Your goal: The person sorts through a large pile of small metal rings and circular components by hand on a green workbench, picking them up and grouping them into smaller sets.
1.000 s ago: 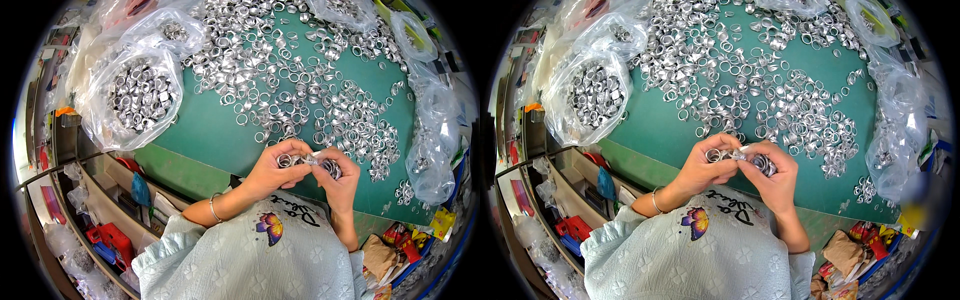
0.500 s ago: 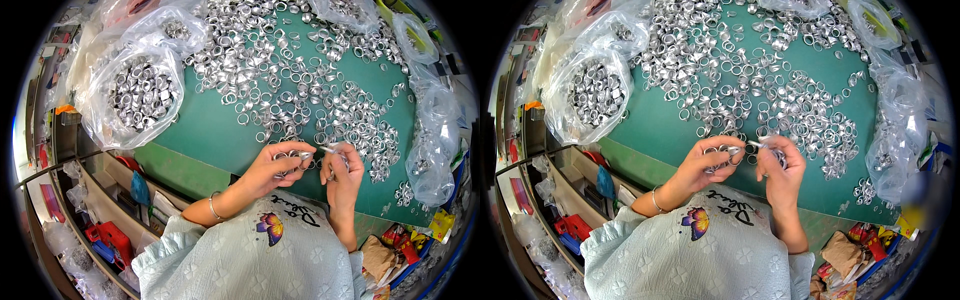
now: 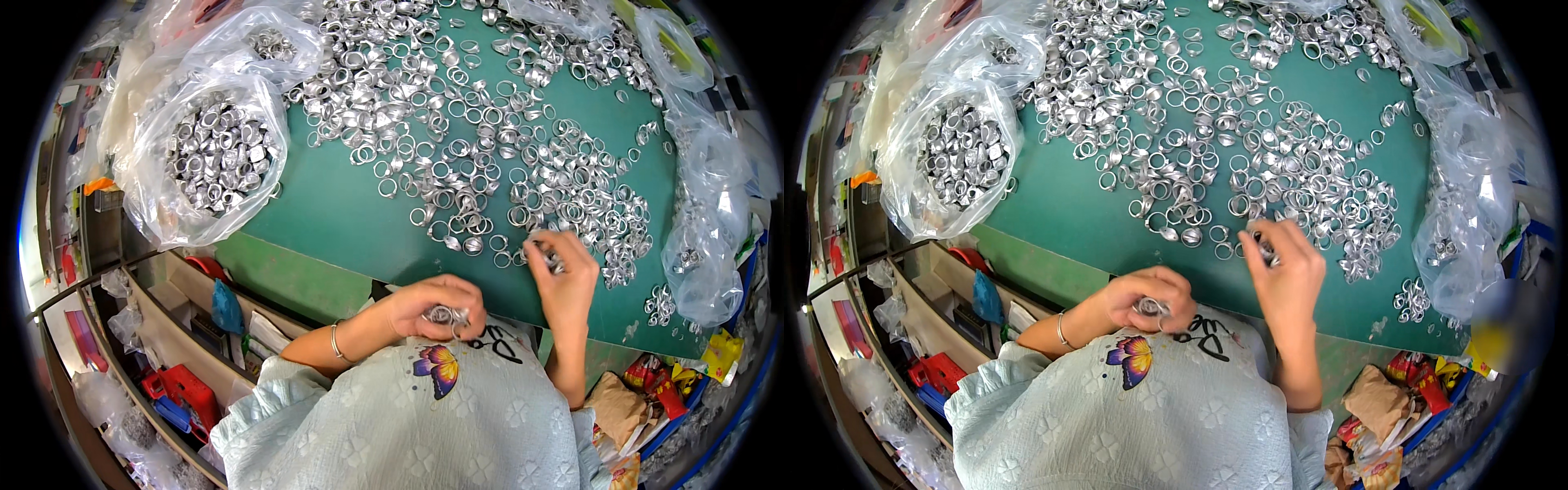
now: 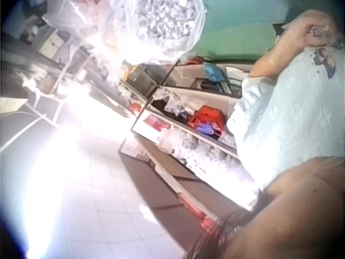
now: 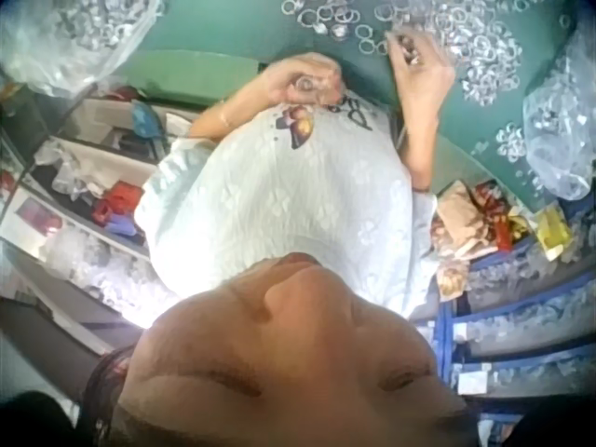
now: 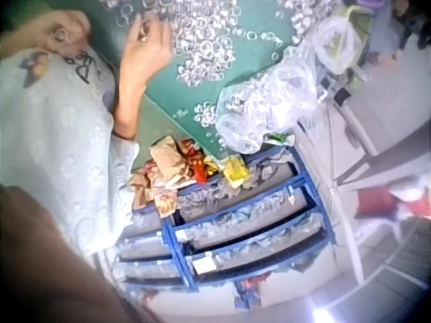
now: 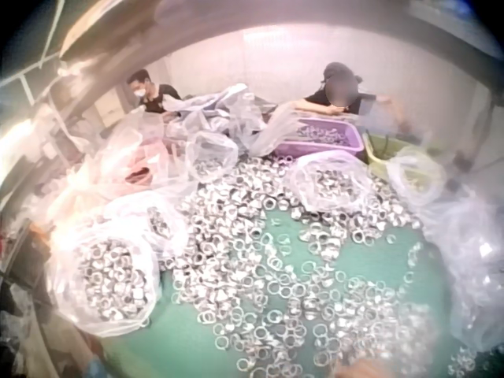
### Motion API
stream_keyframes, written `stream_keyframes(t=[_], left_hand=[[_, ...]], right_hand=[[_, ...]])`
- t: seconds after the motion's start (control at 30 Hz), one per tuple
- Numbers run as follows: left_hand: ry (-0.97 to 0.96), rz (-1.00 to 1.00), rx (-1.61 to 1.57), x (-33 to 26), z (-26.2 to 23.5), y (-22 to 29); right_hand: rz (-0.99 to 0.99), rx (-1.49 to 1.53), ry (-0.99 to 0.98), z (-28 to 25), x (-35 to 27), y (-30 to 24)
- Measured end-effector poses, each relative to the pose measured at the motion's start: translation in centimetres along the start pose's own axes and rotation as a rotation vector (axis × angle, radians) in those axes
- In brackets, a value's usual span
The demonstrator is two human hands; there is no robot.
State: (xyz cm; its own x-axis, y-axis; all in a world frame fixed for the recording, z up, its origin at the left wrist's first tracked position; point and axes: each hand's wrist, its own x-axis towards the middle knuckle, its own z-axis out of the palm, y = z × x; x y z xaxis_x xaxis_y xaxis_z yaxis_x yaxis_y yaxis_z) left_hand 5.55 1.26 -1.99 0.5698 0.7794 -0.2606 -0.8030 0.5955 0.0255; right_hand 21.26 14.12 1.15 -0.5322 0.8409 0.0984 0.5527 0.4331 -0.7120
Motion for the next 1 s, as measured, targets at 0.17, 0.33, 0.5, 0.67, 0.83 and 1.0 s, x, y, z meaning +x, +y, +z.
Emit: stream_keyframes(t=[0.17,0.33,0.5,0.67,0.83,1.0], left_hand=[[0.088,-0.281,0.568,1.0,1.2,-0.9],[0.016,0.035,1.283,1.7,0.2,-2.1],[0.058,0.057,1.394,1.4,0.3,-2.0],[0.114,0.114,1.06,0.9,0.3,-1.9],[0.362,0.068,0.725,0.4,0.5,-1.7],[0.479,0.269,0.744,0.0,0.6,-1.3]], right_hand=[[0.033,-0.184,-0.127,1.2,-0.9,-1.1],[-0.01,-0.23,-0.106,1.6,-0.9,-1.3],[-0.11,-0.214,-0.099,2.4,-0.1,-1.8],[-0.24,-0.253,-0.124,3.6,0.6,-1.7],[-0.254,-0.268,-0.13,3.1,0.9,-1.2],[-0.242,-0.246,-0.116,2.7,0.6,-0.9]])
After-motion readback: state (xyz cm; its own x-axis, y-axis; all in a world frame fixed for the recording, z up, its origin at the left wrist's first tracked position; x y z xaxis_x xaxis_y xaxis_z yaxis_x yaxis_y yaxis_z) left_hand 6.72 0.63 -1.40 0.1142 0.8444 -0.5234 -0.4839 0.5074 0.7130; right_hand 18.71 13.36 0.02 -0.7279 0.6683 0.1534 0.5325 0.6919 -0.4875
